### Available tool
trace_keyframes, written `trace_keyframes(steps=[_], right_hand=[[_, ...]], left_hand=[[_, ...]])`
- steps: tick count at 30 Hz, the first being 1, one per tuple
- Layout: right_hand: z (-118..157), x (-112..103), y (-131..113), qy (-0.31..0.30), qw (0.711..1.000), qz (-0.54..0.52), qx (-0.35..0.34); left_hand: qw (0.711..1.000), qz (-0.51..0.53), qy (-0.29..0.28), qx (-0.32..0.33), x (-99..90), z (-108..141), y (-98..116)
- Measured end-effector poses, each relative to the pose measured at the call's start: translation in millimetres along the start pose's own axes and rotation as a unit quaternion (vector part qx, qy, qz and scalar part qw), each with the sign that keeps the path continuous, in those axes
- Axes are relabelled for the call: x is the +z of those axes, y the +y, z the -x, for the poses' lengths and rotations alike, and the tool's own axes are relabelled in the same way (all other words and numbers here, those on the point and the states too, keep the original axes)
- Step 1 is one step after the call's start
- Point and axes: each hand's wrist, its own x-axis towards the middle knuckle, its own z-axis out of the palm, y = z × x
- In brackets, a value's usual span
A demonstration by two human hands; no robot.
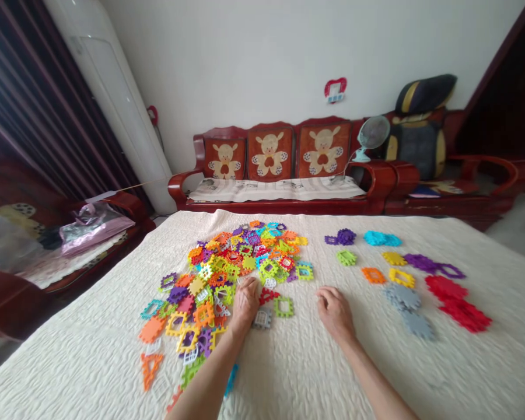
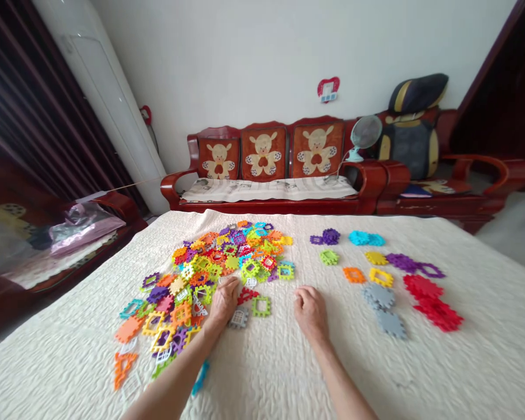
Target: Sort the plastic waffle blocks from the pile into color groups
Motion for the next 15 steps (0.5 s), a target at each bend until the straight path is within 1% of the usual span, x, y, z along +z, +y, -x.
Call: trace_keyframes(steps=[10,13,15], right_hand=[[3,0,1,-0.011,1.000,-0.002,0.006],[3,0,3,-0.014,1.000,-0.005,0.008],[3,-1,3,-0.017,1.000,-0.008,0.010]], left_hand=[[0.999,-0.046,-0.002,-0.026,10.4,-1,-10],[0.998,-0.055,0.017,-0.026,8.6,-2,-11],[0.998,-0.052,0.033,-0.013,6.0,-3,-11]])
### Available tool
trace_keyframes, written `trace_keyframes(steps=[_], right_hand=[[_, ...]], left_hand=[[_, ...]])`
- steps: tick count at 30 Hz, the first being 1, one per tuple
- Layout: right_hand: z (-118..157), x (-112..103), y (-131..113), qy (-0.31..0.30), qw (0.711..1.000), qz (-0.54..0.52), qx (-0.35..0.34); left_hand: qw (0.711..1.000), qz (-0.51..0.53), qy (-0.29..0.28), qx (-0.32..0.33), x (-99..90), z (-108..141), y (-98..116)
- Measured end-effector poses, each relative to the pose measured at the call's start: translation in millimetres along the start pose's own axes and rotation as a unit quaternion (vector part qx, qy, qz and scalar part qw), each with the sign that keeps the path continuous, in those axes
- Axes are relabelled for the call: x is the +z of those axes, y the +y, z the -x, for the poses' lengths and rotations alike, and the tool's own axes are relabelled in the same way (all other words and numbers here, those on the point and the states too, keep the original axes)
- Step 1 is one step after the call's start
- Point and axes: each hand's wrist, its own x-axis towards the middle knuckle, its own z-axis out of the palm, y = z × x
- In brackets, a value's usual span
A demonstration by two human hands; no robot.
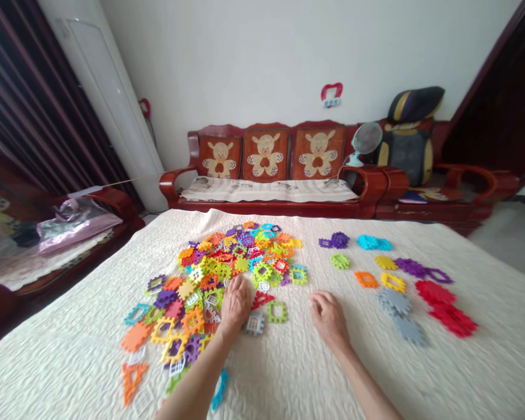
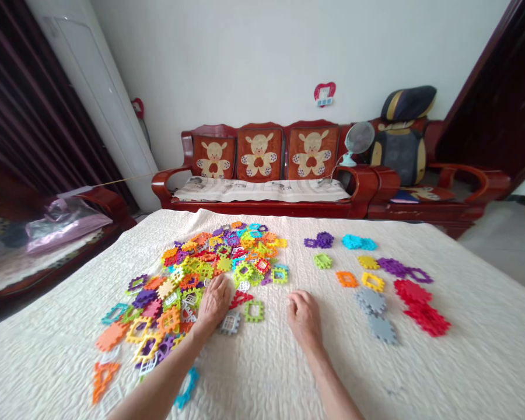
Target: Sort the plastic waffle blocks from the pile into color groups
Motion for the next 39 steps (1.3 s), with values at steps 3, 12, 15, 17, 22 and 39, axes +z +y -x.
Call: trace_keyframes(steps=[3,12,15,17,22,39], right_hand=[[0,-1,-1,-0.005,1.000,-0.004,0.006],[0,-5,-7,-0.017,1.000,-0.008,0.011],[1,-5,-6,-0.022,1.000,-0.003,0.011],[1,-5,-4,-0.022,1.000,-0.002,0.010],[1,-5,-2,-0.025,1.000,-0.001,0.004],[0,-5,7,-0.019,0.999,0.010,-0.042]], left_hand=[[1.000,0.013,0.007,0.017,-3.1,-3,-1],[1.000,0.023,0.003,-0.007,-5.6,-2,3],[0.999,0.039,-0.001,-0.013,-5.9,-2,4],[0.999,0.042,-0.003,-0.011,-5.5,-2,3],[0.999,0.042,-0.002,-0.019,-6.2,-2,5],[0.999,0.038,0.006,-0.022,-8.0,-2,8]])
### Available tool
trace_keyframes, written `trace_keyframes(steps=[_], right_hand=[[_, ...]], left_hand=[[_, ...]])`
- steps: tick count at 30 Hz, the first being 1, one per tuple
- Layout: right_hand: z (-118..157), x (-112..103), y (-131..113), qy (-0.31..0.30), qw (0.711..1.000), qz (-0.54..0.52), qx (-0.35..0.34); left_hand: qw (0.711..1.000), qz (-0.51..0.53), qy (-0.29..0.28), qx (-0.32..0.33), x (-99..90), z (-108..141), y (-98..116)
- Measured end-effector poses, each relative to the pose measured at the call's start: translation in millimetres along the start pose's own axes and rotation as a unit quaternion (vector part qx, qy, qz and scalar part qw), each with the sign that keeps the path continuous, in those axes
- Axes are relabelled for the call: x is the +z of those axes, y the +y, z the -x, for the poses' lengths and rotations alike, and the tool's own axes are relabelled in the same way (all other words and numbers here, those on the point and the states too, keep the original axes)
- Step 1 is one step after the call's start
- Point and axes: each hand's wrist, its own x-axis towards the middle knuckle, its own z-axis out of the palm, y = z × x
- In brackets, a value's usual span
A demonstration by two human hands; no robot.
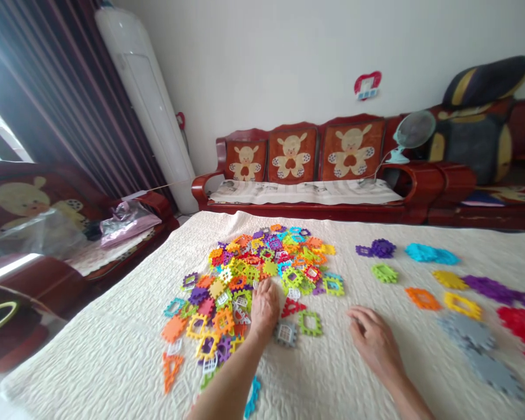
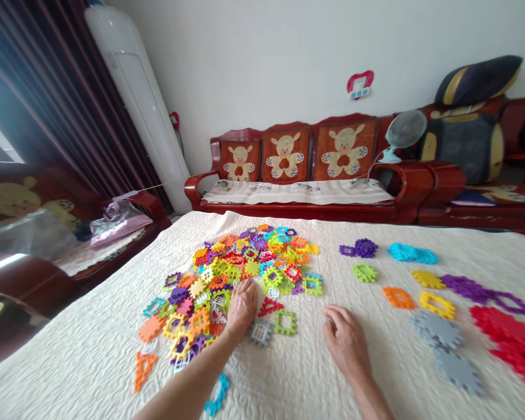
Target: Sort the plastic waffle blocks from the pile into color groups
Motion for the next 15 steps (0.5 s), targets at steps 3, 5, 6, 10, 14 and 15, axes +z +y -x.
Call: trace_keyframes(steps=[3,5,6,10,14,15], right_hand=[[-0.1,0.4,0.9,-0.003,1.000,-0.001,-0.003],[0.3,0.6,1.6,-0.003,1.000,-0.001,-0.002],[0.4,0.7,1.8,-0.003,1.000,-0.002,0.000],[0.7,0.9,2.2,-0.002,1.000,-0.006,0.008],[0.9,1.3,2.0,-0.005,1.000,-0.016,0.017],[1.1,1.3,1.8,-0.004,1.000,-0.018,0.017]], left_hand=[[1.000,0.001,0.003,-0.001,-0.1,-0.1,0.6],[1.000,0.003,0.004,-0.001,-0.5,0.1,1.3],[1.000,0.004,0.004,-0.001,-0.8,0.2,1.6],[1.000,0.005,0.003,-0.002,-1.9,0.3,2.3],[1.000,0.001,0.001,-0.004,-2.2,-0.3,1.8],[1.000,0.000,0.000,-0.004,-2.0,-0.4,1.5]])
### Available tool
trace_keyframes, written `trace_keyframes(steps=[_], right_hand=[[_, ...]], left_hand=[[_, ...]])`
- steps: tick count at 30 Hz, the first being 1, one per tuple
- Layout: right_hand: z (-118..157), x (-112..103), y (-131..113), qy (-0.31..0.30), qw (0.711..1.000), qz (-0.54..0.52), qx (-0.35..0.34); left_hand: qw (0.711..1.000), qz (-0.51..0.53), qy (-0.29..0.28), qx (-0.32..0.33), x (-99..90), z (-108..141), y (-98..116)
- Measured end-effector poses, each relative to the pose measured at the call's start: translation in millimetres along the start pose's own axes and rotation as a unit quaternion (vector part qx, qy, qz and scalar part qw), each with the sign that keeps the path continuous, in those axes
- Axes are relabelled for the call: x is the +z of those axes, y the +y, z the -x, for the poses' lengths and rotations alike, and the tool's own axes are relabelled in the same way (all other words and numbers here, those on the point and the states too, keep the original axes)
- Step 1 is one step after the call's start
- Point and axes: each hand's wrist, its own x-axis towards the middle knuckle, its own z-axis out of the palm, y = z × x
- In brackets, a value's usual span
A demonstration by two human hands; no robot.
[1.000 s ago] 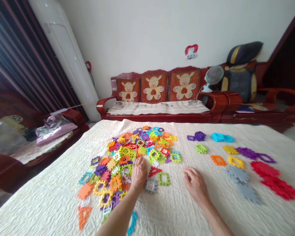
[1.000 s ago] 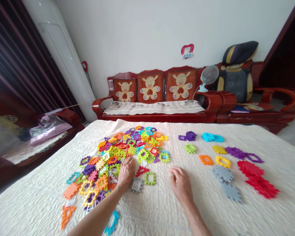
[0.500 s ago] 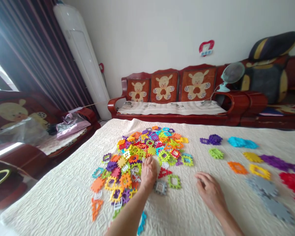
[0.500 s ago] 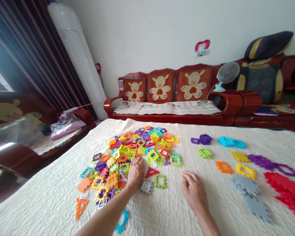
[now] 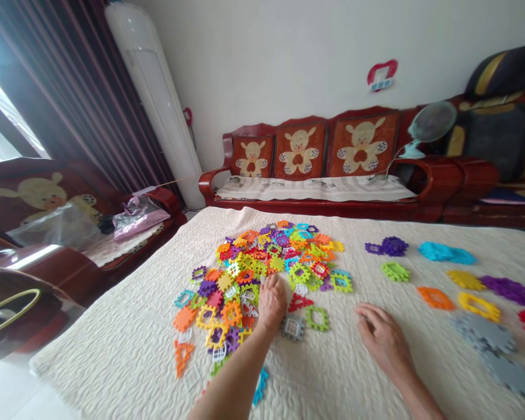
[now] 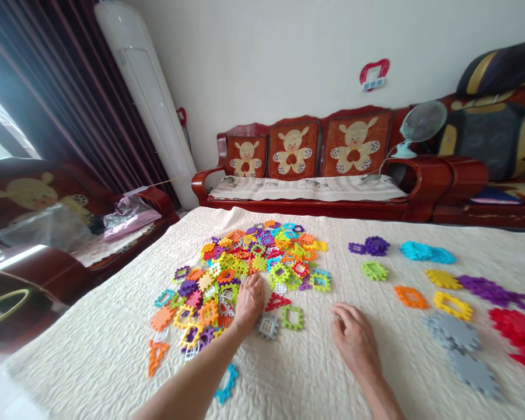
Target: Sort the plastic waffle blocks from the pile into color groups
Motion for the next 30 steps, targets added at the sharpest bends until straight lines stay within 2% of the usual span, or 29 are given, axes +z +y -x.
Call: trace_keyframes(steps=[8,16,24,30], right_hand=[[2,-6,-13,-0.011,0.999,-0.012,0.036],[4,-7,-24,-0.008,0.998,-0.017,0.060],[3,-9,-34,-0.014,0.996,-0.018,0.085],[3,-11,-35,-0.014,0.996,-0.027,0.081]], left_hand=[[1.000,0.008,-0.006,0.009,5.1,1,-5],[0.998,-0.048,0.004,0.035,7.6,0,-10],[0.997,-0.046,0.012,0.063,12.8,-3,-20],[0.997,-0.050,0.015,0.061,10.1,-3,-17]])
